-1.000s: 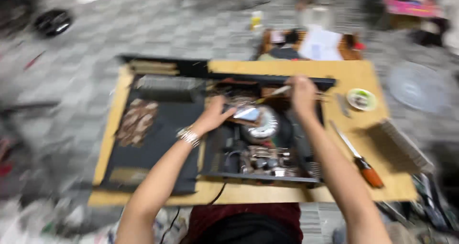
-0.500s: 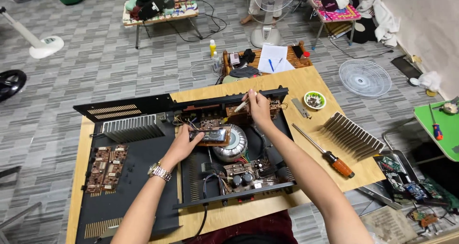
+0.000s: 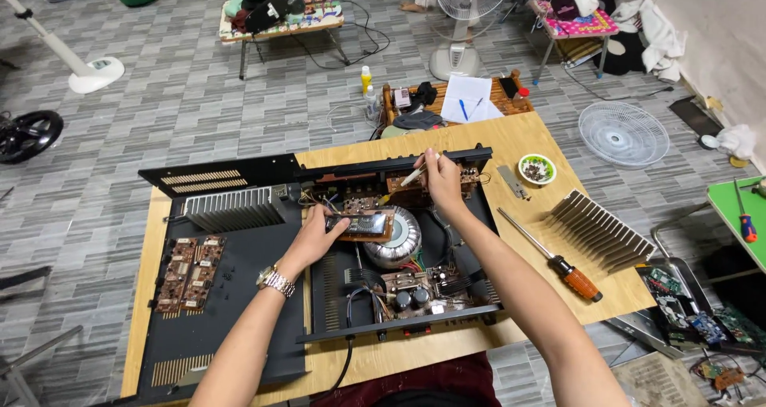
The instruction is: Repairing and cleaning the internal components of an audio amplifier using a brush and hands.
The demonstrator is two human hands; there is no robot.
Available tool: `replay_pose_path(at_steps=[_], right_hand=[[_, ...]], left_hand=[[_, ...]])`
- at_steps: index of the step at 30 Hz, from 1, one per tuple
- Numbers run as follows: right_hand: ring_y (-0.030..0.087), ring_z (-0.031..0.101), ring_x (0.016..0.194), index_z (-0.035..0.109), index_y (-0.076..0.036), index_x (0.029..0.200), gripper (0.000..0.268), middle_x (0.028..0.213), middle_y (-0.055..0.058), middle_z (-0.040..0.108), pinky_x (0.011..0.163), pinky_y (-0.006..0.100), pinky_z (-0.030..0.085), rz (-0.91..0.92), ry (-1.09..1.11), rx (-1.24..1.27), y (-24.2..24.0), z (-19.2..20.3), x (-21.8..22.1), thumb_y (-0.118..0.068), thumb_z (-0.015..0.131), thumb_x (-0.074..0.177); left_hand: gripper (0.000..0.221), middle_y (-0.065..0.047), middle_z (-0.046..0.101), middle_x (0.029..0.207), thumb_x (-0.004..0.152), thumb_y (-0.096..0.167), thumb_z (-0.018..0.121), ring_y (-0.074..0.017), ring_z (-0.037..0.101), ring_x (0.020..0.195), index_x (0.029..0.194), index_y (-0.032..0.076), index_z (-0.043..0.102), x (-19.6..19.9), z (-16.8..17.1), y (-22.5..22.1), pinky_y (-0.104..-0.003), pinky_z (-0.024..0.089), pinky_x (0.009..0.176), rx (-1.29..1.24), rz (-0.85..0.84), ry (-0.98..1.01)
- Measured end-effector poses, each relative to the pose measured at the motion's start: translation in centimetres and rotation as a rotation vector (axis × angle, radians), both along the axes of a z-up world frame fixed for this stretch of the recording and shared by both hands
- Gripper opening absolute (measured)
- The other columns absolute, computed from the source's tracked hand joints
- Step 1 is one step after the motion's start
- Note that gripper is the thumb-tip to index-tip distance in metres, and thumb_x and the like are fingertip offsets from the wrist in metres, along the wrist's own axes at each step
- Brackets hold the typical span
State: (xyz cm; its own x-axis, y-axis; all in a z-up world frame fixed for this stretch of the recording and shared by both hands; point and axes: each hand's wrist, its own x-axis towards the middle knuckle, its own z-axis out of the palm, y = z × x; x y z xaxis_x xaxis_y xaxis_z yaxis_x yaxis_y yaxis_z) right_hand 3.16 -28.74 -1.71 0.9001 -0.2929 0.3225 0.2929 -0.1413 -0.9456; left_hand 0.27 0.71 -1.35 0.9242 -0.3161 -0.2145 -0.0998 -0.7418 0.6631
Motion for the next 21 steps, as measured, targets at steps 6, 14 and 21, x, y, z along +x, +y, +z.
replay_pose_path(at_steps=[6,14,21], right_hand=[[0.014,0.051,0.043,0.072,-0.006,0.083,0.047,0.044,0.004,0.050,0.050,0.025,0.044,-0.034,-0.034,-0.026,-0.1,-0.3,0.3,-0.031,0.045,0.113],[0.016,0.054,0.045,0.072,-0.007,0.083,0.050,0.044,0.004,0.052,0.053,0.028,0.047,-0.025,-0.050,-0.109,-0.6,-0.9,0.6,-0.033,0.043,0.115],[0.013,0.051,0.041,0.071,-0.007,0.083,0.051,0.043,0.003,0.050,0.050,0.024,0.045,-0.002,-0.039,-0.046,0.1,-0.1,0.1,-0.033,0.041,0.114]], left_hand=[[0.056,-0.024,0.050,0.130,0.099,0.053,0.057,-0.0491,0.056,0.124,0.123,0.004,0.045,-0.4,0.4,0.0,-0.055,0.050,0.100,-0.038,-0.005,-0.020],[0.054,-0.021,0.049,0.129,0.099,0.051,0.059,-0.0464,0.057,0.125,0.124,0.006,0.044,-0.4,0.3,-0.1,-0.054,0.050,0.102,-0.033,-0.001,-0.016],[0.057,-0.022,0.050,0.128,0.099,0.054,0.057,-0.0477,0.055,0.126,0.124,0.005,0.044,-0.3,0.6,0.1,-0.055,0.049,0.103,-0.022,-0.007,-0.017]])
